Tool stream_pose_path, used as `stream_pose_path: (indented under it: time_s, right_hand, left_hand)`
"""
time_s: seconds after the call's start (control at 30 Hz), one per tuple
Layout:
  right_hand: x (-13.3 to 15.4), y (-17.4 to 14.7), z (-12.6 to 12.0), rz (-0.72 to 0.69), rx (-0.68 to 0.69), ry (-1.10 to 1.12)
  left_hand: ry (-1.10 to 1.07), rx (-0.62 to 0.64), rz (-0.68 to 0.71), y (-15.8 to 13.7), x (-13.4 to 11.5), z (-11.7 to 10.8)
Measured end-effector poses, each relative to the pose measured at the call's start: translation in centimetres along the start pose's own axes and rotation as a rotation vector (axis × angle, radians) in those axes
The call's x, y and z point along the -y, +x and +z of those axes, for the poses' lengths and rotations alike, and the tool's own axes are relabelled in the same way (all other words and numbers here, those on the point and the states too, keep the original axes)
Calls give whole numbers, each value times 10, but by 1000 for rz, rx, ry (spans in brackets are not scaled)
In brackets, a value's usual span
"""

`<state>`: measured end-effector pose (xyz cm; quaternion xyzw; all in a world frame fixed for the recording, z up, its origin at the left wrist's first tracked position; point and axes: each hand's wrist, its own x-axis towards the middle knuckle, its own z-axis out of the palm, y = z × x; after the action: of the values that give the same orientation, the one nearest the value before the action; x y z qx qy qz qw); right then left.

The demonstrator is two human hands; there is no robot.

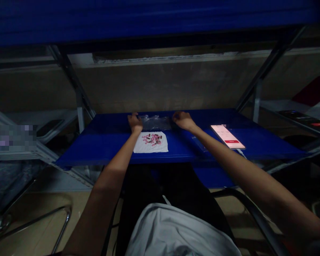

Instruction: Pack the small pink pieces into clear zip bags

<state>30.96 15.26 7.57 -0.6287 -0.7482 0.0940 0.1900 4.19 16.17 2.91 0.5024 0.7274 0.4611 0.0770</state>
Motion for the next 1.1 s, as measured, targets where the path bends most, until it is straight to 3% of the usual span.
stream_pose_path:
  time_s: [0.07,0.13,0.2,0.23,0.33,0.4,0.5,0.6,0.73,0.83,1.0,1.1]
  right_hand:
    - [-34,-14,-20,4,-1,-2]
    - [-66,-29,-34,35,52,-73]
    - [-91,-43,-41,87,127,-158]
    - [-99,-49,-41,107,148,-181]
    - [-111,-62,-36,151,200,-220]
    - [-112,-66,-31,168,242,-228]
    - [-117,-72,-28,141,248,-188]
    - [-125,-79,-25,74,198,-14]
    - [-123,-87,-27,-61,225,413]
    - [-110,-97,-33,-103,241,630]
    - [-86,-120,-45,-46,304,844]
    - [-78,-127,-49,-83,339,833]
  left_hand:
    - [-21,-27,78,-11,-15,-4]
    - [-90,-44,251,-29,-38,-1]
    - [-189,20,393,-54,-66,12]
    - [-223,114,431,-69,-80,22]
    - [-184,555,586,-121,-115,58]
    - [-104,696,662,-152,-128,79]
    - [80,710,705,-180,-134,93]
    - [89,707,725,-182,-131,88]
    - [-85,740,645,-167,-123,68]
    - [-285,839,454,-162,-116,52]
    - [-727,813,128,-167,-100,24]
    - [-833,846,30,-169,-94,7]
